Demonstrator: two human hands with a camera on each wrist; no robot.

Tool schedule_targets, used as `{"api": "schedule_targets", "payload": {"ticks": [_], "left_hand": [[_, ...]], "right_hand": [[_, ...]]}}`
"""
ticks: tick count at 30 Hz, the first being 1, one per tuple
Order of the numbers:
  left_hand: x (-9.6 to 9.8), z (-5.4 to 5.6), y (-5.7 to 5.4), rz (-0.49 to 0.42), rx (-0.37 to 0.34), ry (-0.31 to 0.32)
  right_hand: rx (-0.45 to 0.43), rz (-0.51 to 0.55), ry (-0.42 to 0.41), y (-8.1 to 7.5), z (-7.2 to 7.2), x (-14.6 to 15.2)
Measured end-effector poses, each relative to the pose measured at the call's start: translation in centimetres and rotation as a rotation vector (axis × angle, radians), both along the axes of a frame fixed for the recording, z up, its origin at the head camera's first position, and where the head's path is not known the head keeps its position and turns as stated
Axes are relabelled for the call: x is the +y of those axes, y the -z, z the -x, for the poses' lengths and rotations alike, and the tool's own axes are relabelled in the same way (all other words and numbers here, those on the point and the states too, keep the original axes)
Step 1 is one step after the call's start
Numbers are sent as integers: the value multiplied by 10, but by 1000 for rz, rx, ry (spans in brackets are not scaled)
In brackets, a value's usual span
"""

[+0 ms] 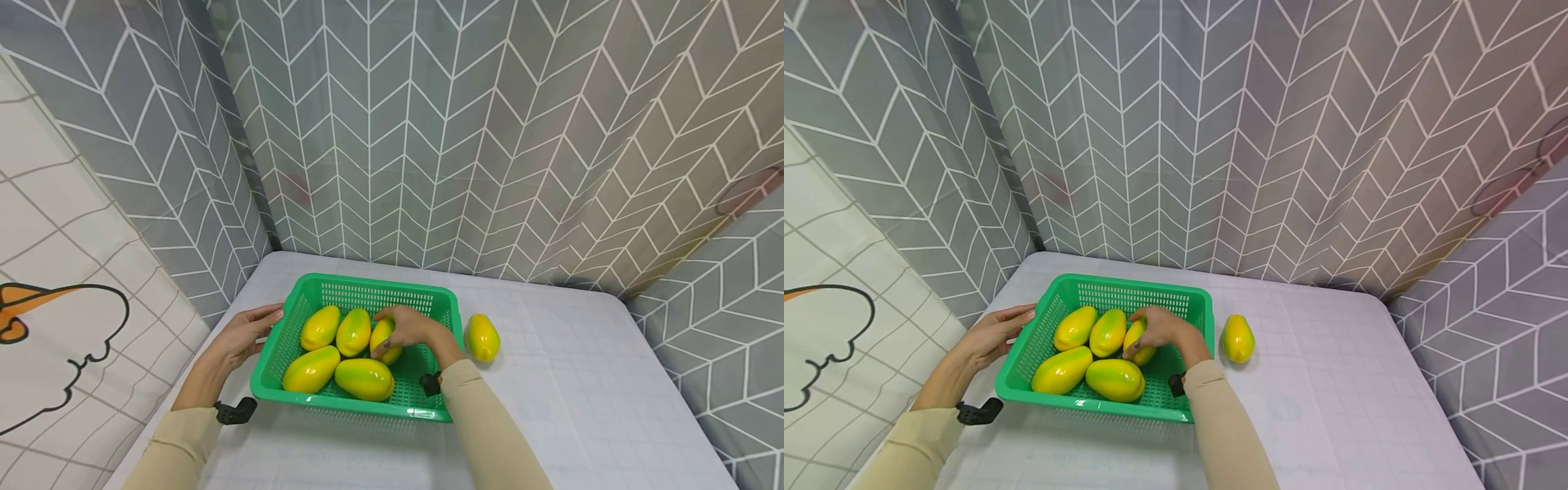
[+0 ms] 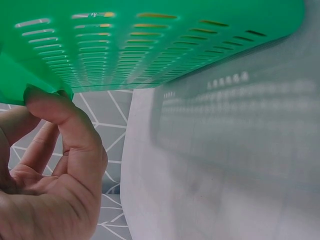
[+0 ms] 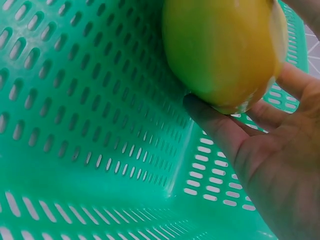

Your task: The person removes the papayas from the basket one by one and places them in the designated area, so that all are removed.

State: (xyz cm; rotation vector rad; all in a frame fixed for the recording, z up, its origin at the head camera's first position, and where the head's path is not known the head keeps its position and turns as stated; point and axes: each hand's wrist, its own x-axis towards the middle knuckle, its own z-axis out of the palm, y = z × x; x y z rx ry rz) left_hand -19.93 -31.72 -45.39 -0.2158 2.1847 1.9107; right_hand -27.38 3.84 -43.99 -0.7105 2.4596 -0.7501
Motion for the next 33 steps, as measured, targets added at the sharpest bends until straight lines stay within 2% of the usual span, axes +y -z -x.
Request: {"api": "schedule_targets", "payload": {"ticks": [15, 33], "left_hand": [[0, 1, 2, 5, -12, 11], [0, -1, -1, 0, -9, 6]], "right_hand": [[12, 14, 20, -5, -1, 8], [20, 32, 24, -9, 2, 17]]}}
